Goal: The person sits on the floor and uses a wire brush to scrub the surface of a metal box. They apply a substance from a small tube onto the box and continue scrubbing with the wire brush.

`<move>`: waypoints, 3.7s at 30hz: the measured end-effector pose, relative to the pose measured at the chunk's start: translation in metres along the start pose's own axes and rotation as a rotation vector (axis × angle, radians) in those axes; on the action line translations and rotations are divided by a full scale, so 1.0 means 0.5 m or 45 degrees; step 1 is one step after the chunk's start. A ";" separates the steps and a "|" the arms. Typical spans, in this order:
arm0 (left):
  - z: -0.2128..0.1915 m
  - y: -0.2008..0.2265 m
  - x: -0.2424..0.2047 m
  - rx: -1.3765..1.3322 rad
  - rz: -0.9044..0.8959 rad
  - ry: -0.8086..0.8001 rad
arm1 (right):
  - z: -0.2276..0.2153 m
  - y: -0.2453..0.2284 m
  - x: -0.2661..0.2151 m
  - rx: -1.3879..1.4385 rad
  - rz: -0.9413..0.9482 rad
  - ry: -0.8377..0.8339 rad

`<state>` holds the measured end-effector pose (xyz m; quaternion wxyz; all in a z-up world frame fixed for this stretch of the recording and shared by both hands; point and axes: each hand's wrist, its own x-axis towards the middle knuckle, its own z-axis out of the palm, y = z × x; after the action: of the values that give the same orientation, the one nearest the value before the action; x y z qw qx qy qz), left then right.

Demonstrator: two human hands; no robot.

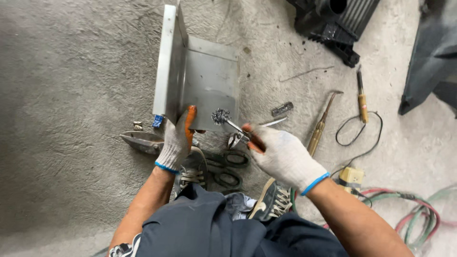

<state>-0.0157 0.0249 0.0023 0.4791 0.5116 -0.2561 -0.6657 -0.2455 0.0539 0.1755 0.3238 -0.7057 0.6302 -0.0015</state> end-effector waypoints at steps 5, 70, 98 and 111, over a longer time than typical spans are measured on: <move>-0.031 -0.041 0.017 0.658 0.483 -0.140 | 0.020 -0.047 -0.002 0.029 -0.063 0.198; 0.050 0.062 0.011 0.034 -0.447 0.112 | -0.022 -0.046 -0.009 -0.148 0.053 0.117; 0.061 0.113 -0.001 -0.070 -0.665 0.256 | 0.016 0.000 -0.007 -0.051 -0.009 0.118; 0.057 0.111 -0.001 -0.029 -0.658 0.326 | 0.020 -0.021 -0.002 0.072 -0.011 0.112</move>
<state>-0.0213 -0.0016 0.0584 0.3276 0.6343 -0.0473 -0.6987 -0.2324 0.0594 0.1726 0.3155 -0.6983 0.6404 -0.0515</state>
